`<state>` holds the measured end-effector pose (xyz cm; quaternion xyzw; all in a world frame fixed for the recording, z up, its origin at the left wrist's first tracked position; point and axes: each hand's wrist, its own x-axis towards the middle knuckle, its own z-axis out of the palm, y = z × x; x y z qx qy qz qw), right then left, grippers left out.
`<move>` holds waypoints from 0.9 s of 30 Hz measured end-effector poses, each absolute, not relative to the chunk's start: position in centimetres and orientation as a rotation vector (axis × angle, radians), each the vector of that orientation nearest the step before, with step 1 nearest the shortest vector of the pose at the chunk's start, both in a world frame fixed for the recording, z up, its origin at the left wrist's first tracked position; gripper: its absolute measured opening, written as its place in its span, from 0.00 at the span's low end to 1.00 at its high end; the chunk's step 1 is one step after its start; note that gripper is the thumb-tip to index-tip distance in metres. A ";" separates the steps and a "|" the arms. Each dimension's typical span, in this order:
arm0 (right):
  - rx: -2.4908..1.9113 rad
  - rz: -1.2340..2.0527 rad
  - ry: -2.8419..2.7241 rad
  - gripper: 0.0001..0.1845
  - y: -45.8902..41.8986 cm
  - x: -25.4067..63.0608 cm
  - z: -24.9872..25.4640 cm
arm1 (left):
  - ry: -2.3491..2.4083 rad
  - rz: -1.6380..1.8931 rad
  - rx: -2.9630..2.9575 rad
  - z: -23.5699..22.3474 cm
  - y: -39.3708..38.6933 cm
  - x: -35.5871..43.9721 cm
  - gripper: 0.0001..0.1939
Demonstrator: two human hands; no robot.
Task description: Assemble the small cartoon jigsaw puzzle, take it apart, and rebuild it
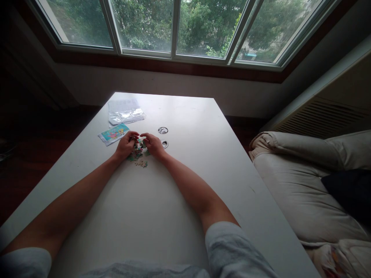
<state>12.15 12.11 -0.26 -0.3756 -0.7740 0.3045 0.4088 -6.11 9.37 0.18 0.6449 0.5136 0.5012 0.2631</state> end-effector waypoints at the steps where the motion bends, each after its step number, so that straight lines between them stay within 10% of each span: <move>1: -0.951 0.765 -1.949 0.17 12.2 12.2 -0.4 | 1.395 1.357 1.742 0.2 9.3 -6.1 0.17; 18: -0.921 0.781 -1.928 0.24 12.5 12.0 -1.0 | 1.441 1.394 1.569 1.2 8.4 -5.3 0.14; 27: -0.913 0.743 -1.978 0.09 12.6 12.0 -0.7 | 1.429 1.301 1.688 1.3 8.8 -5.7 0.20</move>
